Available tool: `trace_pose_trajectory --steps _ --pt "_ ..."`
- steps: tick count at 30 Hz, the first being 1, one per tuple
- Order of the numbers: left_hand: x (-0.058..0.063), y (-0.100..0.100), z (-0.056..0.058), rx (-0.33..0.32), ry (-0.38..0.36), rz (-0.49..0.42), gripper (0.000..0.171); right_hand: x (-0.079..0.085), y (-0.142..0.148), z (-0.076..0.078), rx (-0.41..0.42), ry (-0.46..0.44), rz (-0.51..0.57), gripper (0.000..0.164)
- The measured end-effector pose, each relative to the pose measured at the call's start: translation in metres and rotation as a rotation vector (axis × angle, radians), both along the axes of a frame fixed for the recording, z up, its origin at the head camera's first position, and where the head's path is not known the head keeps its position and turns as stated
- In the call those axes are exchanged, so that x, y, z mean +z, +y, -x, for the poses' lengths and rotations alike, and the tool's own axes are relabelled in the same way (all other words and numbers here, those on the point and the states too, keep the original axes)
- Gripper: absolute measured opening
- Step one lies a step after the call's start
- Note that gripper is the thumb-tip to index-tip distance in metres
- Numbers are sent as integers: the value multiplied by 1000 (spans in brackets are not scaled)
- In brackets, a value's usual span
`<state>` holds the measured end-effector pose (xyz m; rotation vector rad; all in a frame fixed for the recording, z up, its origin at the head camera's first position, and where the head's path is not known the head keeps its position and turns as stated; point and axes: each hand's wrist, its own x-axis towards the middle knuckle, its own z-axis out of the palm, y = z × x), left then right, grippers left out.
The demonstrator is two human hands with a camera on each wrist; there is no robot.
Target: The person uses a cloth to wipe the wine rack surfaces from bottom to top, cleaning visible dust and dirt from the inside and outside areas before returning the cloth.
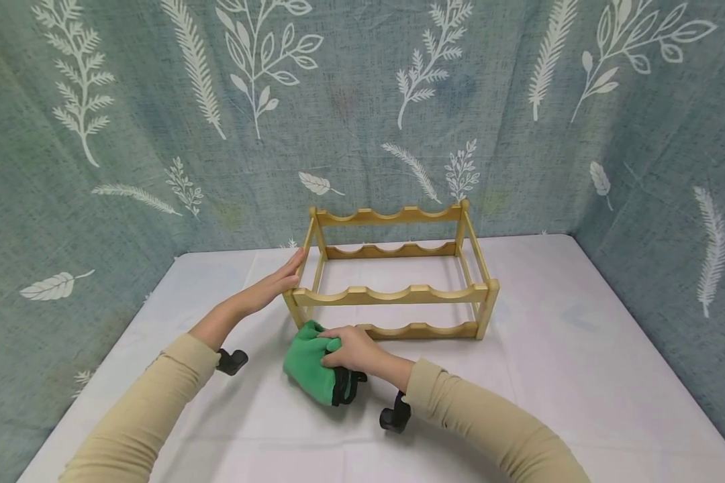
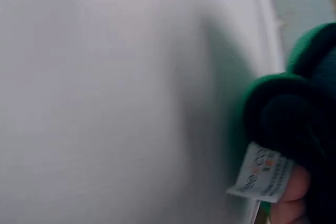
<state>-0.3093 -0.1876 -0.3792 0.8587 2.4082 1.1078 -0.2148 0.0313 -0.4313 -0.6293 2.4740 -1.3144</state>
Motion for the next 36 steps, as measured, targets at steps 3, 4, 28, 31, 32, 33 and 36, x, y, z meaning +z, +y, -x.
trace_pose_trajectory --steps 3,4,28,31,32,33,36 --pt "-2 -1 -1 7 7 -6 66 -5 1 -1 -2 -6 -25 44" --pt "-3 -1 -1 9 8 -7 65 -3 1 -2 1 5 -16 45" --pt "-2 -5 3 -10 6 -36 62 11 -11 -7 50 160 3 43" --pt "-2 -4 2 -9 -3 -34 64 -3 -6 -6 55 88 -38 43" --pt "-2 -4 2 -6 -2 -32 63 -4 -3 -7 53 81 -40 43" --pt "-3 -4 1 -4 0 -30 64 -4 1 -8 40 83 -40 44" --pt "-4 -4 0 2 1 -32 64 7 17 -13 18 120 -23 45"
